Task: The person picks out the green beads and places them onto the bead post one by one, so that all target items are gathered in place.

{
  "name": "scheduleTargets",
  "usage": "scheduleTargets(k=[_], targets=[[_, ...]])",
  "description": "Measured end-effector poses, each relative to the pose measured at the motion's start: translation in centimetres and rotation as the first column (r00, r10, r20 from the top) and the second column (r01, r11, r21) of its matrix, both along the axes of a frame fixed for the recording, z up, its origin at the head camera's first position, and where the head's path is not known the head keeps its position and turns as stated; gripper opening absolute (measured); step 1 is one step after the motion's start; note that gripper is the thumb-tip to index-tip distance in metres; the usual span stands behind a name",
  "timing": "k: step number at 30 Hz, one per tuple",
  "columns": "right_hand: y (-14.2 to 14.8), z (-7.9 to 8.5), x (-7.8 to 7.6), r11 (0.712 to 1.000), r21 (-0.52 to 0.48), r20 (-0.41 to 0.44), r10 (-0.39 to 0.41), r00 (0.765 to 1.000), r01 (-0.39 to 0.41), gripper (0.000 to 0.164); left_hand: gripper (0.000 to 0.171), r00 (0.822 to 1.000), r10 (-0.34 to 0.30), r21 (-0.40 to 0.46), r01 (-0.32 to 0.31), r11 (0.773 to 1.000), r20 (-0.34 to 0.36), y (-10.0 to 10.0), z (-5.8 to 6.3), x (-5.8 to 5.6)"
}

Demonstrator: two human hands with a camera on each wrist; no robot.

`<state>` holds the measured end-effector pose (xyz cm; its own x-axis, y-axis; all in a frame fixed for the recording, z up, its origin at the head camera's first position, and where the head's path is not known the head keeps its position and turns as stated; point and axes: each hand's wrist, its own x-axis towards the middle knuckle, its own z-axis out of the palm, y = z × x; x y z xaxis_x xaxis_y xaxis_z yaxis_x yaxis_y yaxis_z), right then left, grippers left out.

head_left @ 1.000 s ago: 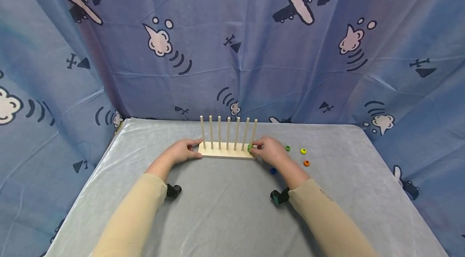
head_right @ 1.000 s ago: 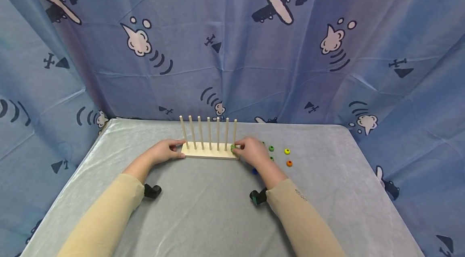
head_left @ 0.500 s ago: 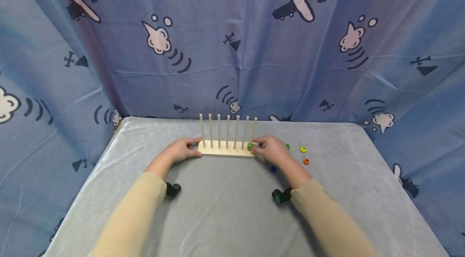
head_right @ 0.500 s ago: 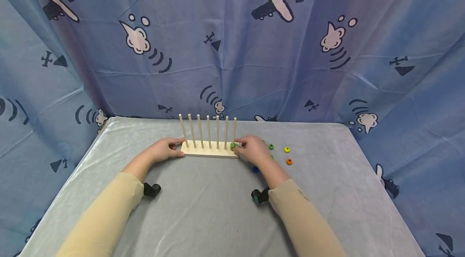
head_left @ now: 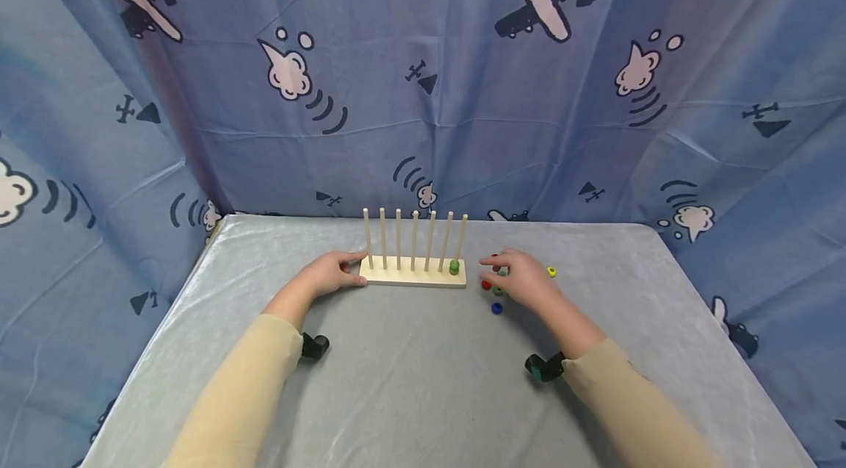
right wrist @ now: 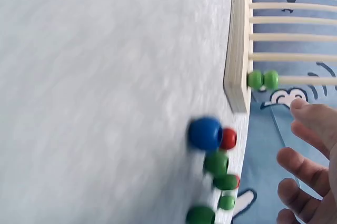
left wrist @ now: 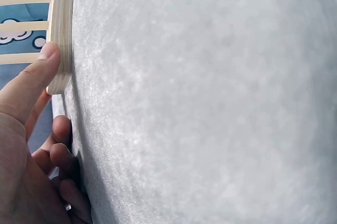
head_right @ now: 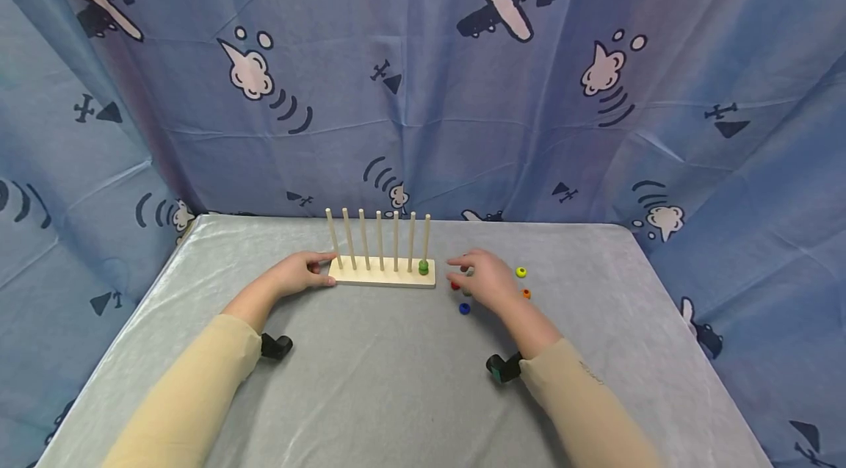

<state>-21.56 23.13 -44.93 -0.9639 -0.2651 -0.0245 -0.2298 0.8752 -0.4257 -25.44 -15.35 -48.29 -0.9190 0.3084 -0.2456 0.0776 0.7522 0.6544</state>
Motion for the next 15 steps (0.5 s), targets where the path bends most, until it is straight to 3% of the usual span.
scheduleTargets(k=[15], targets=[[6.1,-0.6,3.0,0.999,-0.011,-0.035,-0.036,0.999,0.036,0.033,0.069,1.000,0.001,0.003,-0.001,1.000,-0.005,0.1,0.0,0.2]])
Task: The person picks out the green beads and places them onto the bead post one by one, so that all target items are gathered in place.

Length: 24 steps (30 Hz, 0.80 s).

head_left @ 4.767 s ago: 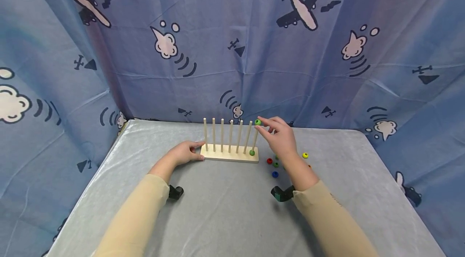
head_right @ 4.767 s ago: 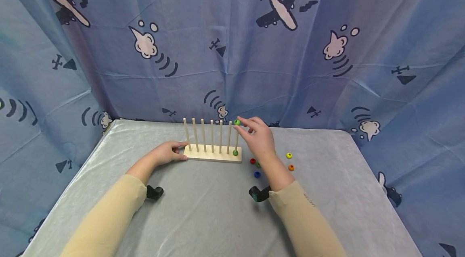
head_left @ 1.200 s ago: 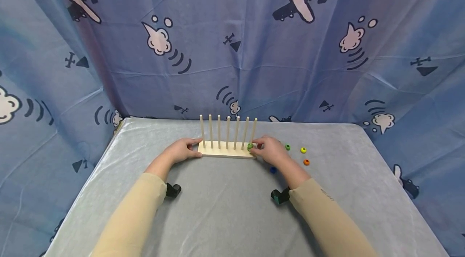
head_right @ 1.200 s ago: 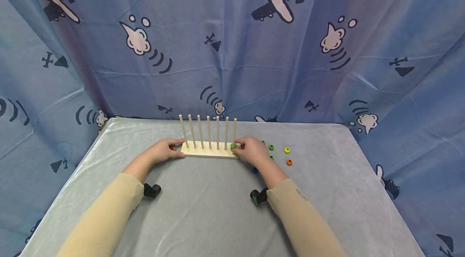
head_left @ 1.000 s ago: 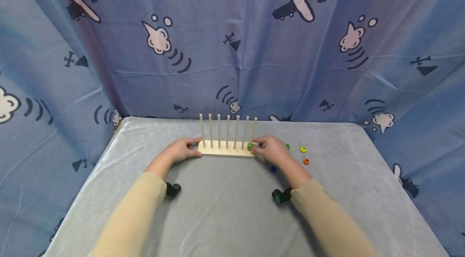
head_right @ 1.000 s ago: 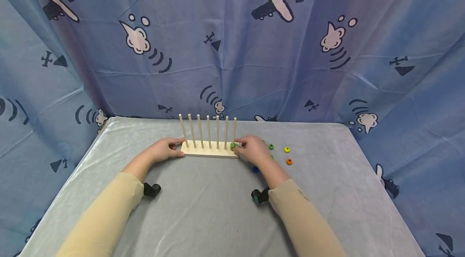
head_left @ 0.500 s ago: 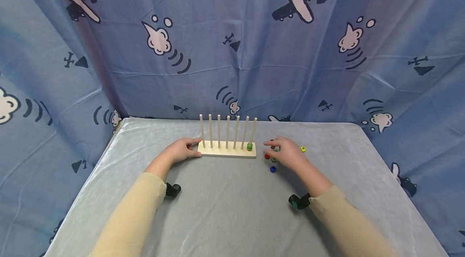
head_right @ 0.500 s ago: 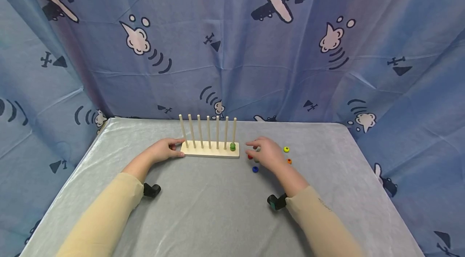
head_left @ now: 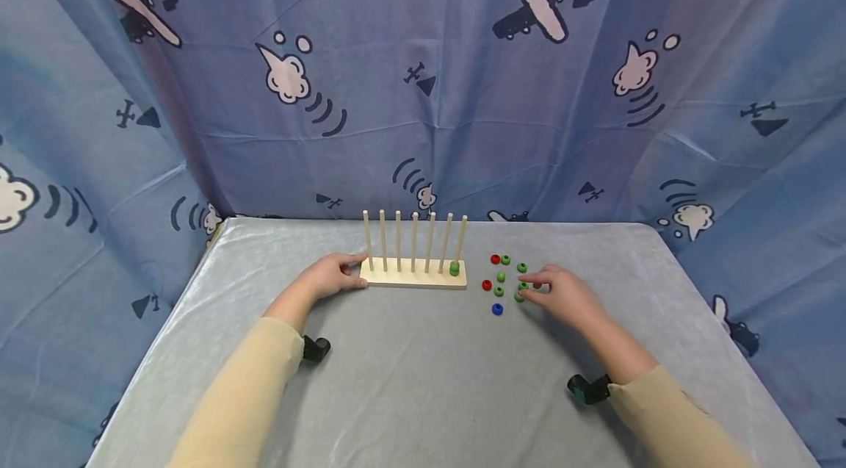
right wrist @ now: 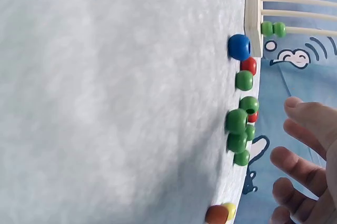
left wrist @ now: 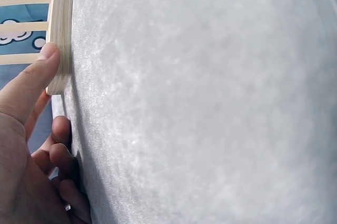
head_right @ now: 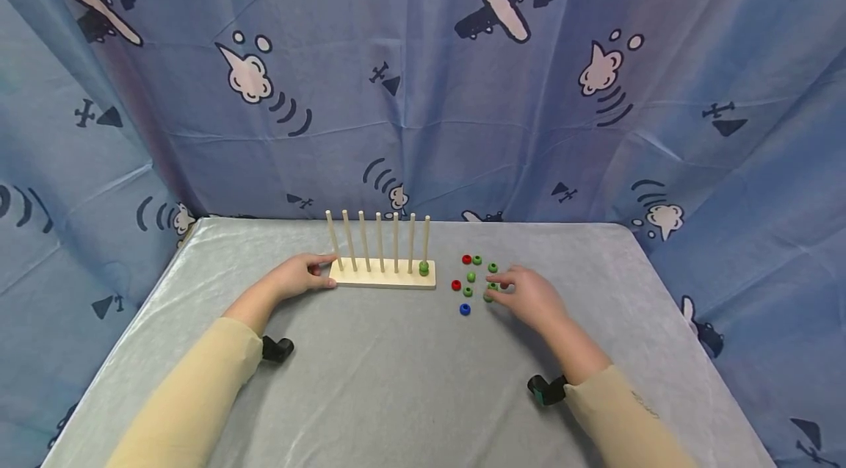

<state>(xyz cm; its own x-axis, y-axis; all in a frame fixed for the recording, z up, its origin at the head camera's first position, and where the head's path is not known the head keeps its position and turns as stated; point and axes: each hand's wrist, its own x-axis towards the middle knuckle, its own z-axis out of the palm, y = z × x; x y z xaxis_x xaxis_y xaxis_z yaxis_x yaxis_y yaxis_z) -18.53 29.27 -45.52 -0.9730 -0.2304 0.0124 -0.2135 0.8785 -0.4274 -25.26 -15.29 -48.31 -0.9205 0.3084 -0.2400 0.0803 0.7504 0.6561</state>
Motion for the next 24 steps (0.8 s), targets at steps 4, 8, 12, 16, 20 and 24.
scheduleTargets(k=[4,8,12,16,20,24], targets=[[0.3,-0.2,0.1,1.000,0.015,0.002,0.010,1.000,-0.010,0.033,0.070,1.000,0.007,0.009,-0.007,1.000,0.009,-0.1,-0.2,0.1],[0.3,-0.4,0.0,0.999,0.033,0.006,0.014,1.000,-0.014,0.032,0.070,1.000,0.011,0.026,-0.011,1.000,0.012,-0.2,-0.4,0.1],[0.1,-0.6,-0.2,0.998,0.064,0.014,0.020,1.000,-0.021,0.032,0.069,1.000,0.016,0.030,-0.016,0.999,0.008,-0.1,-0.4,0.1],[-0.1,-0.9,-0.3,0.996,0.080,0.018,0.042,0.999,-0.043,0.031,0.069,1.000,0.018,0.027,-0.019,0.999,0.007,-0.1,-0.4,0.0],[-0.2,-1.3,-0.4,0.993,0.098,0.020,0.068,0.997,-0.070,0.029,0.069,1.000,0.016,0.013,-0.016,1.000,0.010,-0.1,-0.4,-0.1],[-0.1,-1.6,-0.6,0.990,0.116,0.025,0.073,0.997,-0.075,0.028,0.069,1.000,0.013,0.007,-0.013,1.000,0.006,0.0,-0.4,-0.2]])
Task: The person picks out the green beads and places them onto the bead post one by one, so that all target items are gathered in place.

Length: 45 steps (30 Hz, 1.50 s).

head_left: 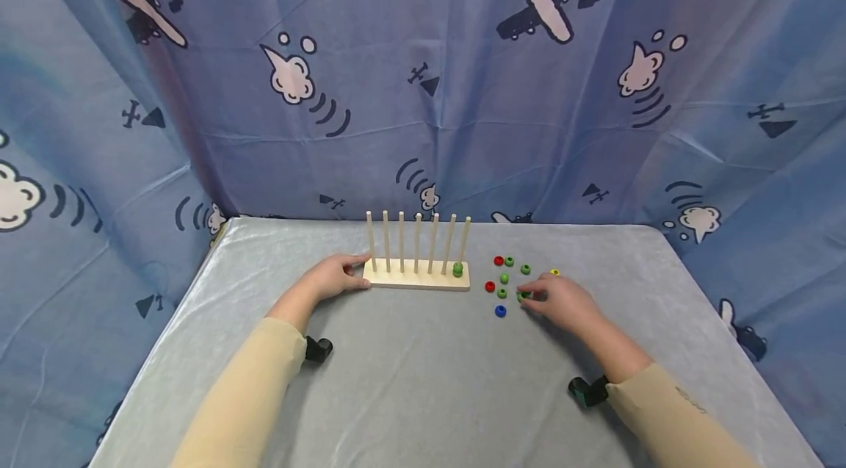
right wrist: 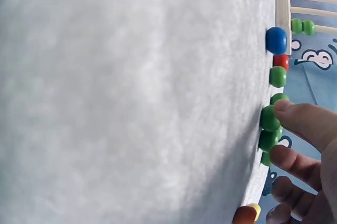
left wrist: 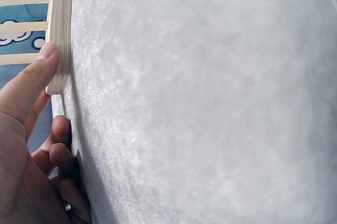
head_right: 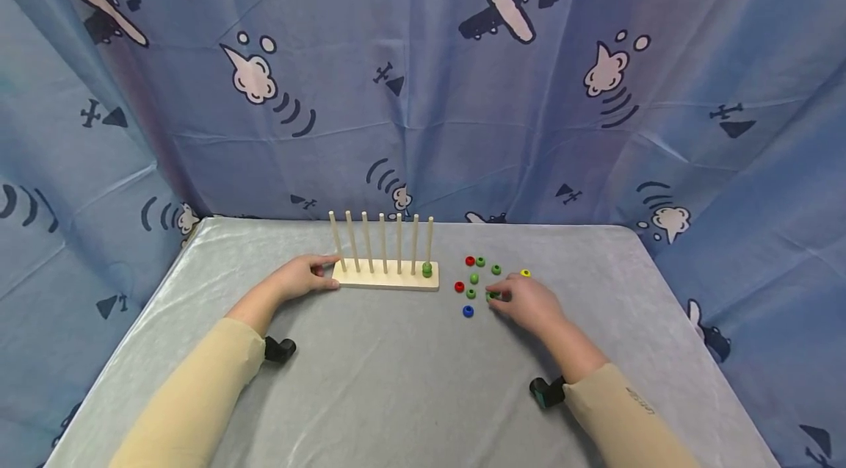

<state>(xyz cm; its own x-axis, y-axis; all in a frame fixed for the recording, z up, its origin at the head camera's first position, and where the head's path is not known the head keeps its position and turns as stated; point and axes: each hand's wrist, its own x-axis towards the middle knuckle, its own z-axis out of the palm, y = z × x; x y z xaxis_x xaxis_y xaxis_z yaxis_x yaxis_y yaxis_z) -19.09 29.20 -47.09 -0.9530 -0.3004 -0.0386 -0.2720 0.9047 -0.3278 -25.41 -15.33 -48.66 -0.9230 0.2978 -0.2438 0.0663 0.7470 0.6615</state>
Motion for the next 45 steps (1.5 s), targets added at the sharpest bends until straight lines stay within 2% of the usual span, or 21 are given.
scheduleTargets(k=[9,20,29,36,45], targets=[[0.4,-0.2,-0.2,0.999,0.029,-0.003,0.018,1.000,-0.018,0.027,0.069,1.000,-0.007,-0.001,0.007,1.000,0.002,0.1,0.3,-0.1],[0.3,-0.2,-0.1,0.999,-0.023,-0.031,0.024,0.999,-0.025,0.024,0.069,1.000,-0.005,-0.011,0.005,1.000,0.007,0.1,0.2,0.0],[0.2,0.9,-0.3,0.998,-0.059,-0.030,0.028,0.999,-0.030,0.029,0.069,1.000,-0.001,-0.011,0.001,1.000,-0.002,0.2,0.1,-0.1],[-0.2,1.6,-0.4,0.996,-0.084,-0.061,0.027,0.998,-0.032,0.028,0.068,1.000,0.002,-0.014,-0.002,1.000,0.004,0.3,0.2,0.0],[-2.0,3.6,-0.8,0.992,-0.128,-0.086,-0.016,0.996,0.005,0.031,0.069,1.000,0.000,0.000,0.000,1.000,-0.005,0.1,0.1,0.0]])
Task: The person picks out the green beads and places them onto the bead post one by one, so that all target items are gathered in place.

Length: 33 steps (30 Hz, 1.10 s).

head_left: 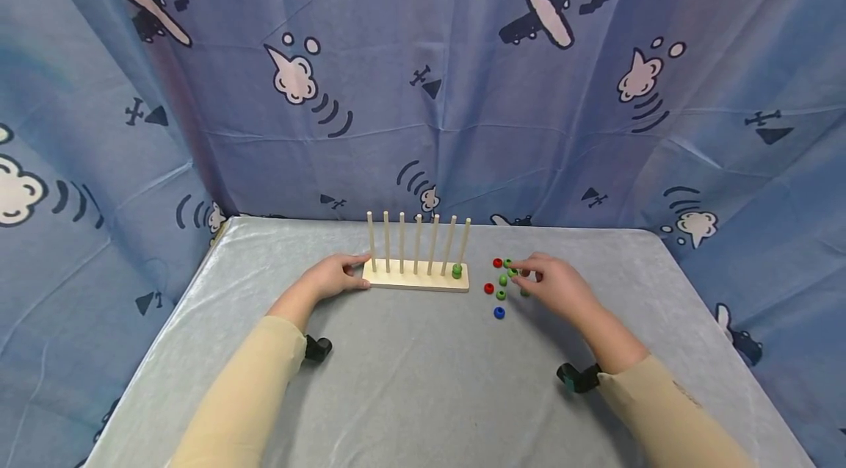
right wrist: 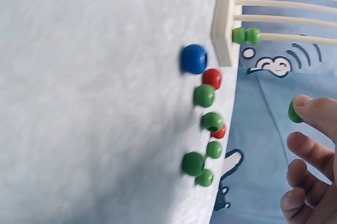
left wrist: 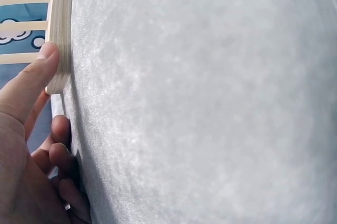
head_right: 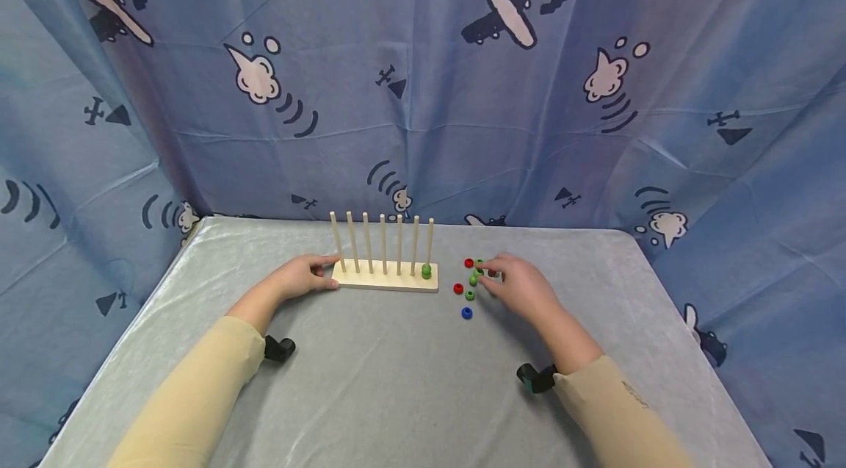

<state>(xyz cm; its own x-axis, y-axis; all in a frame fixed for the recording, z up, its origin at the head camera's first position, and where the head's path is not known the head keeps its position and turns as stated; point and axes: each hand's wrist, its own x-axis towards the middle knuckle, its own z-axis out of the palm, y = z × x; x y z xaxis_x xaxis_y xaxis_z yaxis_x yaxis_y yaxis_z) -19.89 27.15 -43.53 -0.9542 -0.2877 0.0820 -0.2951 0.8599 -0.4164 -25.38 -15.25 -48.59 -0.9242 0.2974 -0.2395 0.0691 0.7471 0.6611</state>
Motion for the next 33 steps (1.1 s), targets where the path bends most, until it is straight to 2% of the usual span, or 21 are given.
scheduleTargets(k=[16,25,33], targets=[[-3.5,3.6,-0.6,0.997,-0.080,-0.119,-0.008,0.993,-0.001,0.034,0.069,1.000,0.012,0.005,-0.012,1.000,0.000,0.0,0.0,-0.2],[-6.0,4.9,-1.1,0.987,-0.160,-0.216,-0.035,0.976,0.000,0.033,0.069,1.000,0.005,0.004,-0.005,1.000,-0.001,-0.1,-0.3,0.0],[-7.3,5.9,-1.5,0.979,-0.205,-0.228,-0.057,0.972,0.010,0.032,0.069,1.000,-0.004,-0.008,0.004,1.000,-0.007,-0.1,-0.2,-0.2]])
